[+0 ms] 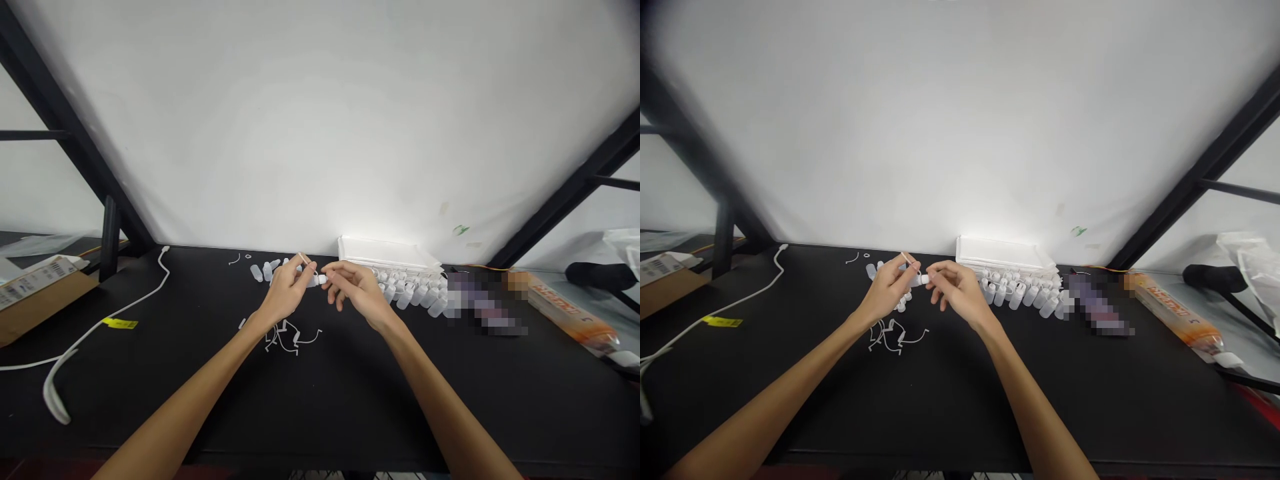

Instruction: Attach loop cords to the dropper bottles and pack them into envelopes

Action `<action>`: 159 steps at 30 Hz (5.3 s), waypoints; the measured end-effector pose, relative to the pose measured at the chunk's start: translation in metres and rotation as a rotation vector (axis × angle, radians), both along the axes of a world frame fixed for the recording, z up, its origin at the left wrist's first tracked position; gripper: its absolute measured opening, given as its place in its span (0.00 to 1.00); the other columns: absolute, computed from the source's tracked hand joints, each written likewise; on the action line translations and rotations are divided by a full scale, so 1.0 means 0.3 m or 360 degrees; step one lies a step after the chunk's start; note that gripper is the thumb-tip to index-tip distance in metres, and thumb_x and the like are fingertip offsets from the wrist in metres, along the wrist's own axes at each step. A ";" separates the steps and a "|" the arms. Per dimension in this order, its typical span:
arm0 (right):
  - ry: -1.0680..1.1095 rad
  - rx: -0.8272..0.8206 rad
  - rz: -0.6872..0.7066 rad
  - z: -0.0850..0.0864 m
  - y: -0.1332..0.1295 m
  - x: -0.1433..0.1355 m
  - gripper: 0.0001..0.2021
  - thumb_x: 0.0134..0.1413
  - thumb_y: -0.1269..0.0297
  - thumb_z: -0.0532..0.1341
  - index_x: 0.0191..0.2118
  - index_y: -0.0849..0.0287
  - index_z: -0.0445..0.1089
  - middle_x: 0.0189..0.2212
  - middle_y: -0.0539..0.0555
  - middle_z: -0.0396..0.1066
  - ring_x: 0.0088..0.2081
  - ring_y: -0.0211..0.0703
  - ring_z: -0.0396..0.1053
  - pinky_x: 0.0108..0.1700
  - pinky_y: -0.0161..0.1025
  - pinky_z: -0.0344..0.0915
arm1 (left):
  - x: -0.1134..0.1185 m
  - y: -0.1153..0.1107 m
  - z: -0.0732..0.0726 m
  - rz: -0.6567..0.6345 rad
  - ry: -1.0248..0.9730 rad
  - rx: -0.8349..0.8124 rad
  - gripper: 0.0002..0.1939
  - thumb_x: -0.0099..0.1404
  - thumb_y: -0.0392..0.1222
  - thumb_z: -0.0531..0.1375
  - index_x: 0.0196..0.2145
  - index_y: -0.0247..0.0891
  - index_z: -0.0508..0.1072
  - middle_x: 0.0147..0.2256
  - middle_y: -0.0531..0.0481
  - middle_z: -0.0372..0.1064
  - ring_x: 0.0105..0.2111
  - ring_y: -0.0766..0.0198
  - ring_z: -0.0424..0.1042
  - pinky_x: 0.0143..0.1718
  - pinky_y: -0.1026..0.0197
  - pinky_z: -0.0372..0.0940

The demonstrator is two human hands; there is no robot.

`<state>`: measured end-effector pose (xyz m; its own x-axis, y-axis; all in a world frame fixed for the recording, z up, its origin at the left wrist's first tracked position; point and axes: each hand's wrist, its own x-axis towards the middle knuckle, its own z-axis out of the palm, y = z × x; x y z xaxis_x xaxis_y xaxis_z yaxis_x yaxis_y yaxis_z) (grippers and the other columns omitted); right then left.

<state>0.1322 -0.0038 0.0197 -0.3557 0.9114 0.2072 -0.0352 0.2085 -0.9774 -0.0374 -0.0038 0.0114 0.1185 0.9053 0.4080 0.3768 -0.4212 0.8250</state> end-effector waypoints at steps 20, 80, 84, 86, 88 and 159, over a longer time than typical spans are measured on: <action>-0.0247 0.0274 -0.0048 -0.028 -0.005 -0.013 0.16 0.56 0.49 0.60 0.34 0.59 0.69 0.23 0.48 0.66 0.23 0.36 0.66 0.22 0.33 0.60 | 0.000 -0.008 0.011 -0.0025 0.0007 -0.0024 0.14 0.69 0.50 0.49 0.31 0.39 0.61 0.17 0.61 0.49 0.16 0.70 0.51 0.20 0.67 0.49; -0.0445 0.0901 -0.0459 -0.013 -0.024 -0.013 0.07 0.55 0.69 0.59 0.35 0.57 0.75 0.32 0.53 0.74 0.28 0.37 0.71 0.25 0.33 0.63 | 0.016 -0.025 -0.007 0.0095 0.1438 0.0306 0.14 0.69 0.41 0.45 0.41 0.34 0.69 0.20 0.50 0.67 0.19 0.62 0.63 0.25 0.63 0.46; -0.0274 0.0755 -0.0514 -0.014 0.001 0.012 0.07 0.56 0.64 0.60 0.35 0.58 0.75 0.33 0.54 0.73 0.26 0.36 0.70 0.25 0.34 0.64 | 0.015 -0.028 0.007 0.0010 0.1131 0.0235 0.18 0.72 0.48 0.44 0.38 0.36 0.69 0.17 0.56 0.59 0.18 0.66 0.57 0.25 0.63 0.47; -0.0168 0.0616 -0.0584 -0.007 0.015 0.034 0.09 0.55 0.61 0.62 0.35 0.59 0.75 0.33 0.54 0.74 0.24 0.35 0.69 0.24 0.34 0.63 | 0.013 -0.026 0.019 -0.0061 0.0892 0.0139 0.20 0.72 0.52 0.45 0.38 0.37 0.70 0.17 0.58 0.55 0.18 0.68 0.56 0.25 0.64 0.48; -0.0069 0.0440 -0.0626 0.005 0.025 0.055 0.11 0.53 0.58 0.63 0.35 0.61 0.76 0.31 0.55 0.73 0.23 0.36 0.68 0.21 0.33 0.60 | 0.010 -0.022 0.027 -0.0183 0.0575 -0.0025 0.21 0.71 0.55 0.46 0.37 0.38 0.71 0.18 0.58 0.52 0.18 0.69 0.54 0.24 0.64 0.49; -0.0357 0.0643 -0.0602 0.126 -0.041 0.188 0.14 0.54 0.53 0.62 0.31 0.60 0.72 0.24 0.53 0.71 0.26 0.40 0.70 0.24 0.35 0.64 | -0.036 -0.008 0.059 -0.0319 0.0004 -0.0243 0.25 0.70 0.58 0.44 0.41 0.35 0.70 0.26 0.51 0.66 0.22 0.66 0.67 0.20 0.66 0.60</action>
<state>0.1885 -0.0162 0.0574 -0.0971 0.8478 0.5213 0.3119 0.5233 -0.7930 -0.0482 -0.0060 0.0291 0.3030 0.9145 0.2679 0.3005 -0.3585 0.8839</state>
